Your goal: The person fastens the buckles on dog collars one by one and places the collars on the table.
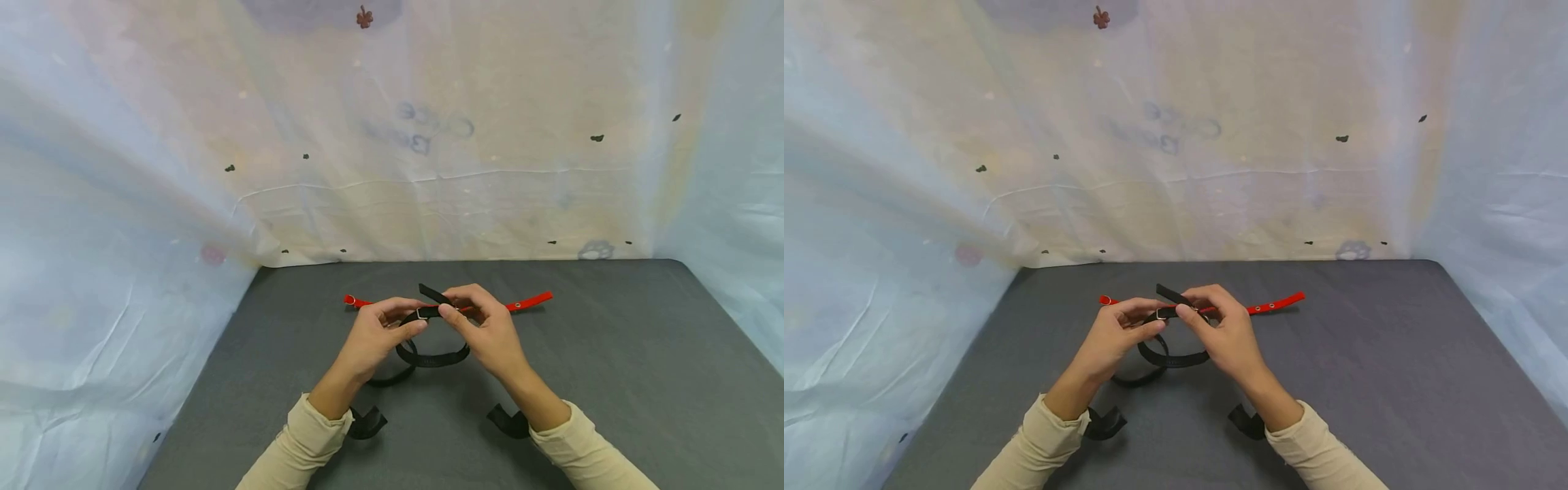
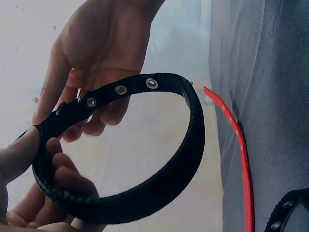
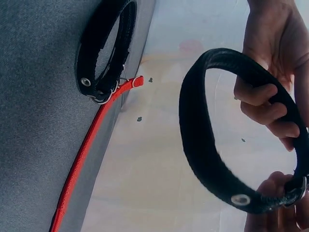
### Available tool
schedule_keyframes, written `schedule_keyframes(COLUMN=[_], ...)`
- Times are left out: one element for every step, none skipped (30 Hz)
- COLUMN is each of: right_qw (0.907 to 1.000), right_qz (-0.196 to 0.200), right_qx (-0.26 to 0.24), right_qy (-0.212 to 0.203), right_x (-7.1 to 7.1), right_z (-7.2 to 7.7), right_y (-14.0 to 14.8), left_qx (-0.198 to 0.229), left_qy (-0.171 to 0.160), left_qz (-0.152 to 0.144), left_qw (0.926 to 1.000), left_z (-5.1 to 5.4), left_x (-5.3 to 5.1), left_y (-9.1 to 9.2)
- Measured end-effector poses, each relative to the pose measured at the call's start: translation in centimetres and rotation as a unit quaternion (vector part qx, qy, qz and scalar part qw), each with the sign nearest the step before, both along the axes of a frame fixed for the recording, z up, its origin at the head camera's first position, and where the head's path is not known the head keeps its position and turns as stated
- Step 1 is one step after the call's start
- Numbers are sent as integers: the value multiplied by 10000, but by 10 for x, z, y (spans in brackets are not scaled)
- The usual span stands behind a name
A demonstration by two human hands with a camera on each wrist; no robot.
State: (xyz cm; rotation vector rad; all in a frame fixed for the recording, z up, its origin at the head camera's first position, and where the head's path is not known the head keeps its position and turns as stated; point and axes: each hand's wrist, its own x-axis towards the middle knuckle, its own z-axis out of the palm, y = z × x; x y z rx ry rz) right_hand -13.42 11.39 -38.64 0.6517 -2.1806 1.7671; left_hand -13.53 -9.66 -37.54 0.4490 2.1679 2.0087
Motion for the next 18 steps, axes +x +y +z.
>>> schedule_keyframes(right_qw=[10000, 10000, 10000, 10000, 10000, 10000, 10000, 10000, 10000, 10000, 9999, 9999, 9998, 9998, 9997, 9997, 9996, 9996], right_qz=[-13, -37, -35, -46, -53, -49, -43, -32, -14, -12, 4, 16, 29, 40, 49, 56, 67, 76], right_qx=[-5, 3, -3, 3, -2, -22, -40, -53, -74, -85, -117, -134, -134, -134, -133, -119, -113, -105], right_qy=[20, 34, 41, 37, 25, 7, 0, 3, 16, 28, 47, 79, 125, 159, 186, 213, 233, 248], right_x=[0, -1, -1, -1, -1, -1, -1, -1, -2, -2, -2, -2, -2, -1, -1, -1, 0, 0], right_z=[0, -1, -1, -1, -1, -1, -1, -1, -1, -1, -1, -1, -1, -1, -1, -1, 0, 0], right_y=[0, 0, 1, 1, 1, 1, 2, 1, 1, 1, 1, 1, 1, 1, 2, 2, 2, 3], left_qx=[7, 30, 39, 22, -3, -28, -46, -59, -103, -136, -148, -174, -202, -240, -267, -269, -277, -284], left_qy=[20, 32, 46, 56, 80, 112, 132, 156, 183, 206, 215, 229, 214, 216, 208, 208, 218, 242], left_qz=[11, 9, 1, 11, 15, 14, 14, 13, 31, 53, 70, 93, 122, 159, 185, 192, 199, 200], left_qw=[10000, 10000, 10000, 10000, 10000, 9999, 9999, 9999, 9998, 9997, 9996, 9995, 9995, 9994, 9993, 9992, 9992, 9991], left_z=[0, -1, -1, -1, -2, -2, -2, -2, -2, -2, -2, -2, -2, -2, -2, -2, -2, -2], left_x=[0, 0, 0, 0, 1, 1, 1, 1, 1, 2, 2, 2, 2, 2, 3, 3, 3, 4], left_y=[0, 1, 2, 2, 3, 3, 4, 4, 4, 4, 4, 4, 4, 5, 5, 6, 6, 7])
